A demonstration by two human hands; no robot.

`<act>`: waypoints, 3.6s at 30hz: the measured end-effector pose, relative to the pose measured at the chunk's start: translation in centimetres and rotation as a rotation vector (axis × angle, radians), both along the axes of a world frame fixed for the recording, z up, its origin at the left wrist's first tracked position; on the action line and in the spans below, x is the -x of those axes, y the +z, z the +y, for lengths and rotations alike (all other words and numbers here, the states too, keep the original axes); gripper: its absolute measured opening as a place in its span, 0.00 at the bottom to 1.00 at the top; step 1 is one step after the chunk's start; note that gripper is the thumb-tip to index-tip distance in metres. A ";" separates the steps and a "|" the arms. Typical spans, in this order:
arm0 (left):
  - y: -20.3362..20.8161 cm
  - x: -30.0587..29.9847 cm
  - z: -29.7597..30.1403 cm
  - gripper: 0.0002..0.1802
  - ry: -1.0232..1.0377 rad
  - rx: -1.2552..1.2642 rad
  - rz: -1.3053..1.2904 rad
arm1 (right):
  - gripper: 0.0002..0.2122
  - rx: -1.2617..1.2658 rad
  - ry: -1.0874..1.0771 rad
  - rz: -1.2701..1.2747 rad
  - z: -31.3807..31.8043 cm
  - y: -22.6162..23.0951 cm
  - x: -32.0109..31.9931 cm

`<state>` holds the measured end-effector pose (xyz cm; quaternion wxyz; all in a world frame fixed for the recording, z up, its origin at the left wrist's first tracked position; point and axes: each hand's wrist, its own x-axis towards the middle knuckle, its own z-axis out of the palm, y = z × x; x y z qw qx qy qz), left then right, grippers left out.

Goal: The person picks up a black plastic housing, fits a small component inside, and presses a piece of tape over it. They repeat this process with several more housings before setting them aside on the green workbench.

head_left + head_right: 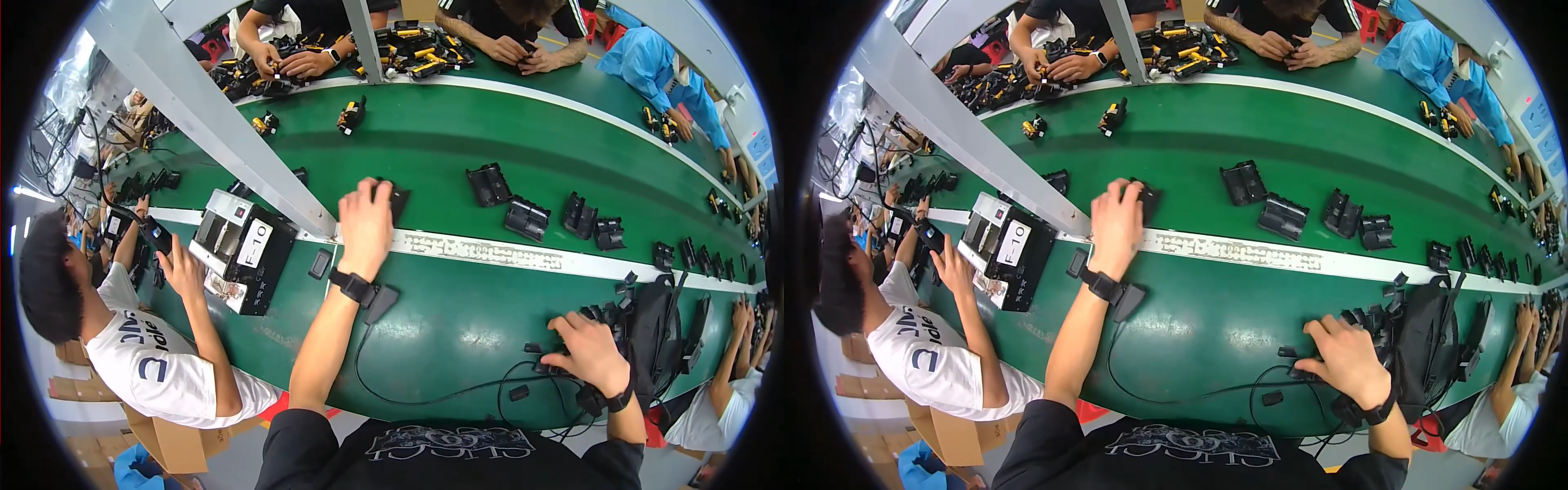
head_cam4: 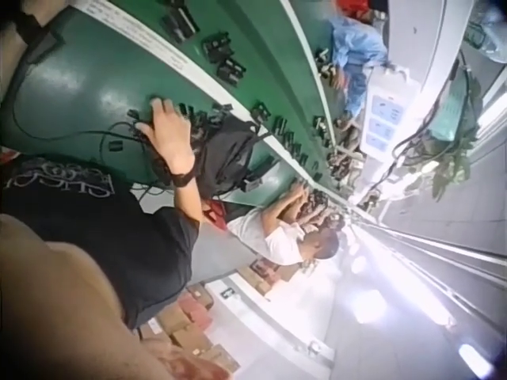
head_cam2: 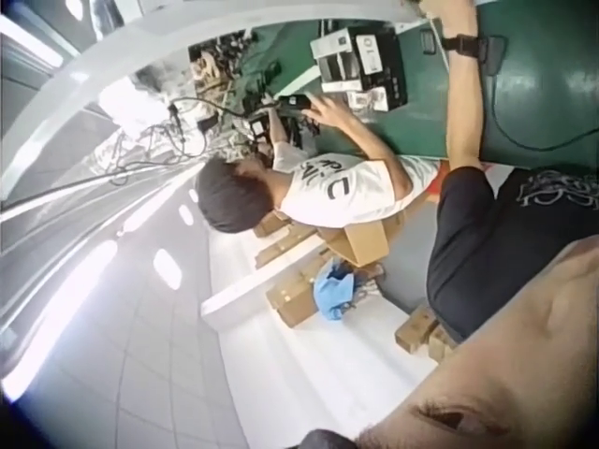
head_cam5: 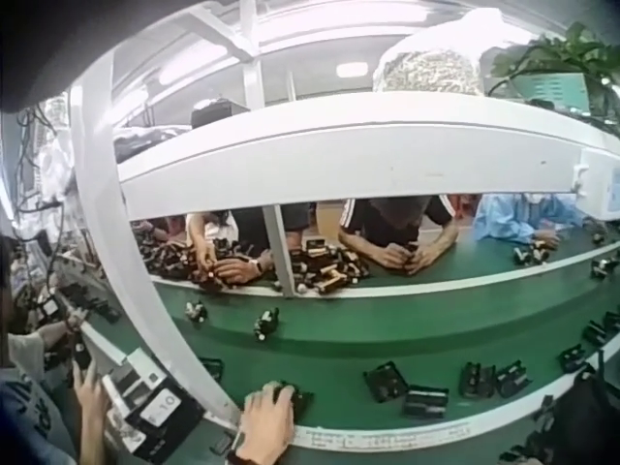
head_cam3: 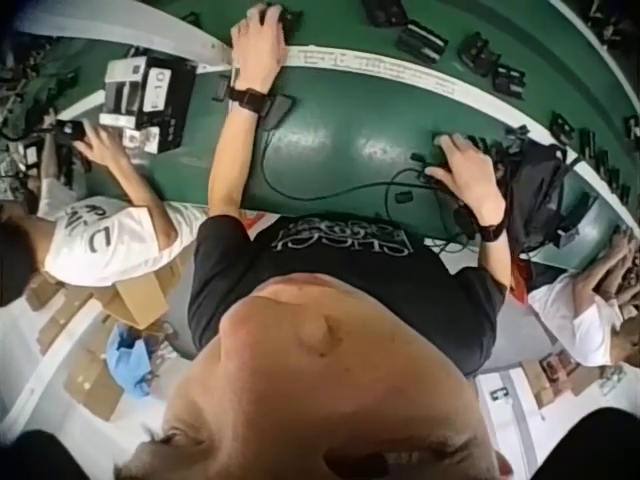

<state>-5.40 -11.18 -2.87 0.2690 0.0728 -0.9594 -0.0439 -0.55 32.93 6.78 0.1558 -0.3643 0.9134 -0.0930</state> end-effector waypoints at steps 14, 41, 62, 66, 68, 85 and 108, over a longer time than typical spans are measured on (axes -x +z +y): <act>-0.1 -7.3 7.3 0.10 -0.599 -0.520 0.054 | 0.12 0.258 0.109 0.050 -2.5 -1.5 -0.6; -0.5 -7.2 7.0 0.15 -0.748 -0.485 -0.038 | 0.08 -0.025 0.280 0.332 -8.1 -4.5 5.4; -1.1 -6.7 5.9 0.09 -0.717 -0.731 -0.079 | 0.07 0.310 0.152 0.170 -12.5 -2.8 9.2; -0.3 -5.6 5.3 0.10 -0.728 -0.786 -0.070 | 0.06 0.394 0.239 0.131 -15.6 -0.9 9.6; 1.0 -6.5 5.4 0.10 -0.727 -0.826 -0.091 | 0.07 0.366 0.222 0.084 -15.9 -0.2 7.3; -0.4 -7.0 6.0 0.09 -0.716 -0.869 -0.156 | 0.08 0.435 0.248 0.220 -15.7 -4.3 5.1; -0.1 -6.1 5.3 0.06 -0.706 -0.840 -0.173 | 0.07 0.136 0.307 0.250 -18.4 -2.2 6.5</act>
